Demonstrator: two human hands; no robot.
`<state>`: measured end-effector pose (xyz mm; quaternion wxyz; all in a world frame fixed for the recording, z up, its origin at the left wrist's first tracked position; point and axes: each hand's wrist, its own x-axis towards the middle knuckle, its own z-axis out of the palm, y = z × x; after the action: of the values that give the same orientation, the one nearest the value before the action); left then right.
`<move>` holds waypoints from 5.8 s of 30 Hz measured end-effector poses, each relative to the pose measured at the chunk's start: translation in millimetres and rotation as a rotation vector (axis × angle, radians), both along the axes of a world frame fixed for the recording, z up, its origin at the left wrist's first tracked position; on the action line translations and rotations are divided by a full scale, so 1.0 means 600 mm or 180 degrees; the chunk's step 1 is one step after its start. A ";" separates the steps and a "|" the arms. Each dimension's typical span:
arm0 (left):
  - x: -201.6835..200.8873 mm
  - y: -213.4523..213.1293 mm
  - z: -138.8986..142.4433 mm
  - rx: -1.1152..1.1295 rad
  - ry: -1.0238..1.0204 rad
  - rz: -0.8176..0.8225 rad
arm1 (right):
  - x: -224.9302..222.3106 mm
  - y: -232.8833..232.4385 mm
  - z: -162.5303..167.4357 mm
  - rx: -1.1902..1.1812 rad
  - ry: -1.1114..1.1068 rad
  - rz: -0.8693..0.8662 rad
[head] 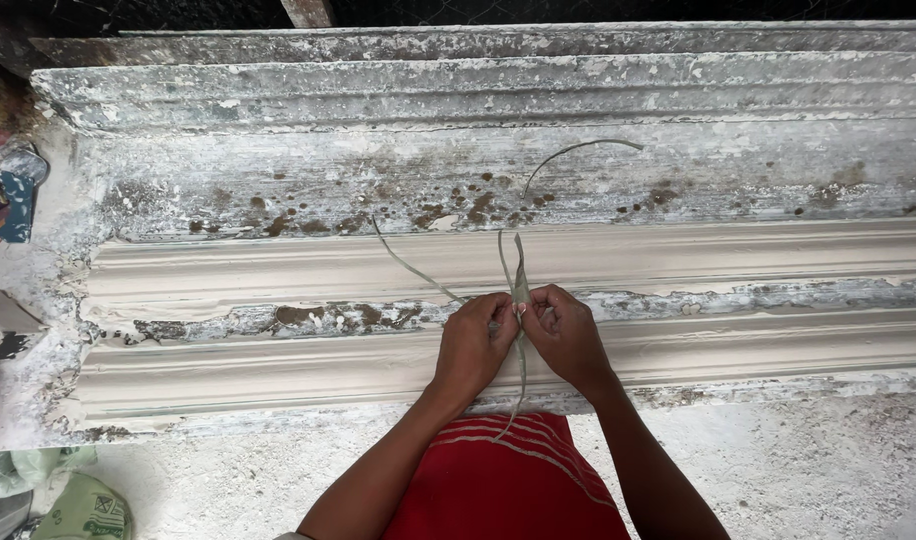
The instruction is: The person stands at a workbench and ties thin flat strips into small loops, one at a time, pinching and threading each strip with both hands and placing each finished loop on the bench beside the others. The finished loops accumulate in a row on the work surface.
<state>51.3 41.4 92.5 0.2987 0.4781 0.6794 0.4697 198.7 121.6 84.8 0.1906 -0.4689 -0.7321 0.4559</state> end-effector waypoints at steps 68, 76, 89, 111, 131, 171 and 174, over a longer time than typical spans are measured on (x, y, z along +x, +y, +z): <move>0.012 0.005 0.076 0.0233 -0.0141 -0.0185 | 0.022 -0.011 0.047 0.0938 0.0642 0.0203; -0.009 0.026 0.016 -0.0235 -0.0552 -0.0124 | 0.056 -0.006 0.020 0.1241 0.1389 0.0251; -0.201 0.018 -0.104 -0.0754 0.0881 0.1290 | 0.206 0.047 0.096 -0.0423 0.3880 -0.0199; 0.028 -0.072 -0.096 0.0462 -0.1605 -0.1163 | -0.008 -0.008 -0.054 -0.3470 0.3339 -0.1322; 0.014 -0.009 -0.008 -0.0512 -0.2155 -0.0450 | 0.011 -0.001 -0.062 -0.2521 0.2526 -0.0639; 0.125 -0.068 0.002 0.0039 0.0352 0.1033 | 0.142 0.111 -0.099 -0.2746 0.2093 0.0564; 0.163 -0.059 -0.023 0.0044 -0.0828 0.1574 | 0.122 0.059 -0.109 -0.2110 0.0326 0.1569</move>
<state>148.9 6.2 78.5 0.2564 0.2356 0.7281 0.5904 271.9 157.2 19.6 -0.0493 -0.2924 -0.6256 0.7216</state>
